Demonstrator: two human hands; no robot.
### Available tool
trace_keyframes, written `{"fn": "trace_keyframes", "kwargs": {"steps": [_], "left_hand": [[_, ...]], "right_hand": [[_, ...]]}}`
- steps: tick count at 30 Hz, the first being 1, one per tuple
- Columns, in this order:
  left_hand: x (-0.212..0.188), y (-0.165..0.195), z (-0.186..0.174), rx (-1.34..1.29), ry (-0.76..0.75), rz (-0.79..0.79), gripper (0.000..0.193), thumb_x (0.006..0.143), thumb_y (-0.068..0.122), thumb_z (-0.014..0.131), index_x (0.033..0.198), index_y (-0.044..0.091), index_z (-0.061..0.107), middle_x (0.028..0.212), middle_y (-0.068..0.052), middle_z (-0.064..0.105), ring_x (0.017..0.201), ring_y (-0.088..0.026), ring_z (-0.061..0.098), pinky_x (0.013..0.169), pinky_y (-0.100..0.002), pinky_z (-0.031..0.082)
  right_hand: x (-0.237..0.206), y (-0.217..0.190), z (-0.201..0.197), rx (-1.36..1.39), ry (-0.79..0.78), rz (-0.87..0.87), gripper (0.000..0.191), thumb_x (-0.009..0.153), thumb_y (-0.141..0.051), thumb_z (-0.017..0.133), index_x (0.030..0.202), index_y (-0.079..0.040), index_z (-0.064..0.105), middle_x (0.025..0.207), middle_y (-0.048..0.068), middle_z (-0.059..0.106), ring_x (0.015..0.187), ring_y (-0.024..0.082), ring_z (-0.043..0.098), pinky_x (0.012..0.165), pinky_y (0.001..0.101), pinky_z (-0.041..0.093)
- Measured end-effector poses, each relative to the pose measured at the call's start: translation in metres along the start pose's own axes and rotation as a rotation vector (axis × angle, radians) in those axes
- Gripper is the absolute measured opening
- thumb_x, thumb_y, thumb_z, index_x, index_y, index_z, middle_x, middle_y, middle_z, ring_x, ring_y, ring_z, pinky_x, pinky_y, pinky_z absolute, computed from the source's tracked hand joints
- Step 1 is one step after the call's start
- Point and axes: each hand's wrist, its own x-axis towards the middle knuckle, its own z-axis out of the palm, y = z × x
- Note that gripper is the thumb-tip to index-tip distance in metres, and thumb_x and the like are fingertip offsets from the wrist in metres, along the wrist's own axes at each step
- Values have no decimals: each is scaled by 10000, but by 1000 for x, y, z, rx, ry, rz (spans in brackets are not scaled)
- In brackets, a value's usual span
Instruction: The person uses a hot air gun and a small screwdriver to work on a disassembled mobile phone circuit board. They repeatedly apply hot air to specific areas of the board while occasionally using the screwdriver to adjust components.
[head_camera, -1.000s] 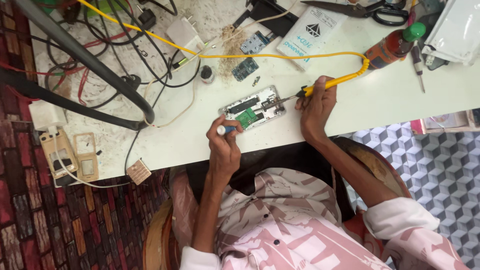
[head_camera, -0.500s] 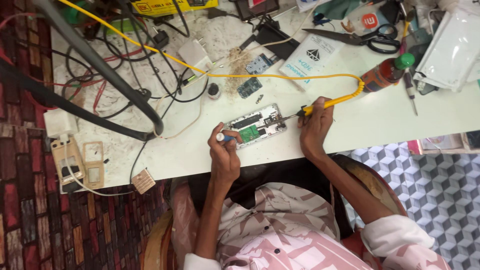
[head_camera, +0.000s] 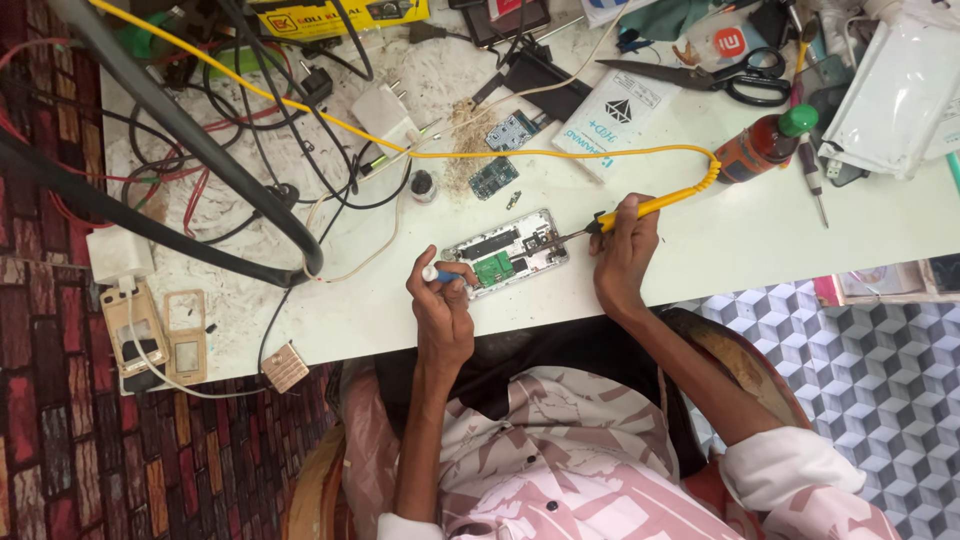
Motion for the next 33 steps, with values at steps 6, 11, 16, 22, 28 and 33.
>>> {"fn": "trace_keyframes", "kwargs": {"steps": [6, 11, 16, 22, 28, 33], "left_hand": [[1, 1, -1, 22, 2, 2, 482, 1159, 334, 389, 1517, 47, 243, 957, -86, 644, 707, -107, 519, 672, -267, 474], [1, 1, 0, 24, 3, -14, 495, 1152, 338, 390, 1514, 39, 235, 965, -91, 653, 720, -109, 536, 674, -268, 473], [1, 3, -1, 23, 3, -26, 493, 1151, 338, 399, 1511, 42, 239, 950, -86, 657, 713, -107, 536, 673, -269, 476], [1, 3, -1, 24, 3, -41, 486, 1159, 332, 399, 1517, 47, 235, 960, -90, 658, 712, -111, 530, 671, -270, 472], [1, 4, -1, 32, 1, -43, 489, 1152, 330, 399, 1515, 47, 236, 958, -93, 660, 709, -109, 531, 668, -268, 467], [1, 5, -1, 13, 10, -41, 478, 1165, 328, 407, 1513, 42, 246, 963, -105, 651, 723, -118, 533, 682, -277, 471]], "right_hand": [[0, 0, 0, 6, -4, 6, 314, 1156, -377, 394, 1127, -70, 451, 772, 3, 457, 601, 57, 427, 535, 236, 440], [1, 1, 0, 17, -8, 18, 310, 1152, -380, 400, 1131, -74, 439, 807, 3, 476, 619, 57, 437, 535, 234, 433], [0, 1, -1, 7, -12, 20, 308, 1152, -380, 395, 1138, -76, 443, 809, -1, 470, 622, 53, 434, 535, 232, 439], [1, 1, -1, 4, -29, -10, 307, 1158, -372, 398, 1134, -69, 440, 808, 8, 475, 610, 60, 447, 536, 237, 451], [-1, 0, -1, -33, -25, -2, 316, 1161, -378, 391, 1143, -67, 438, 818, 5, 466, 613, 55, 438, 537, 229, 454], [0, -1, 0, -48, 4, 3, 328, 1147, -381, 396, 1129, -57, 448, 761, 6, 480, 572, 64, 456, 515, 240, 452]]}}
